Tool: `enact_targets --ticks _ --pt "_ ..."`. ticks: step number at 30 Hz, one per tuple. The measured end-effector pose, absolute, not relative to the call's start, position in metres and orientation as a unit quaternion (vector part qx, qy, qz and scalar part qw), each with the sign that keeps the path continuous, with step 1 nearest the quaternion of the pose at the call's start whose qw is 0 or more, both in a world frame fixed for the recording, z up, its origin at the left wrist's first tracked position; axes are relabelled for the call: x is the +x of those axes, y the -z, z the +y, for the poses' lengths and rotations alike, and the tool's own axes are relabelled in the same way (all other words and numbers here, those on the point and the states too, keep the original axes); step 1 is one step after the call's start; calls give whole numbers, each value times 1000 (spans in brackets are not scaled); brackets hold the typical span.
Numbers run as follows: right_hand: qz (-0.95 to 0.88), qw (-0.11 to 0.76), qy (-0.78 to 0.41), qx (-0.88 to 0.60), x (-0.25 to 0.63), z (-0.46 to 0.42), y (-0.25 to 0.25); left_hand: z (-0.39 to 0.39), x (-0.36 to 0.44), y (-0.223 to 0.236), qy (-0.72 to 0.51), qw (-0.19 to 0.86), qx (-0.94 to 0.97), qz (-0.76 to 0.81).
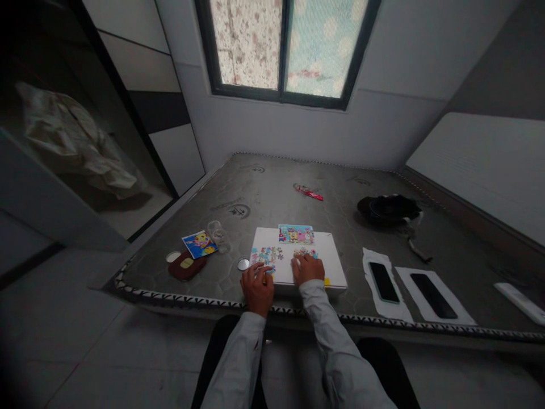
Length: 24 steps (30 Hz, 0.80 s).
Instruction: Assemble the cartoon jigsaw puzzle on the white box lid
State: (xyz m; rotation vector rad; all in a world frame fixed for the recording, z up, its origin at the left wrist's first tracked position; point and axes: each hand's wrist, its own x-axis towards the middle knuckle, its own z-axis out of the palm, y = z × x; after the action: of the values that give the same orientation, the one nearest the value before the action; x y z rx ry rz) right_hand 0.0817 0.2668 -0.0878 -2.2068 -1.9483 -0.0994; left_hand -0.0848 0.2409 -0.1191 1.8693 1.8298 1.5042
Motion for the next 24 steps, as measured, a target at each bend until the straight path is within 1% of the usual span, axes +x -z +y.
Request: enact_targets --ticks 5,13,24 --pt "-631 82 34 -771 104 264 82 240 -82 121 -498 64 625 598" --pt "-644 64 29 -762 100 276 80 238 -80 123 -503 70 634 583" --pt "-650 80 33 -755 104 281 80 239 -80 123 -506 72 631 584"
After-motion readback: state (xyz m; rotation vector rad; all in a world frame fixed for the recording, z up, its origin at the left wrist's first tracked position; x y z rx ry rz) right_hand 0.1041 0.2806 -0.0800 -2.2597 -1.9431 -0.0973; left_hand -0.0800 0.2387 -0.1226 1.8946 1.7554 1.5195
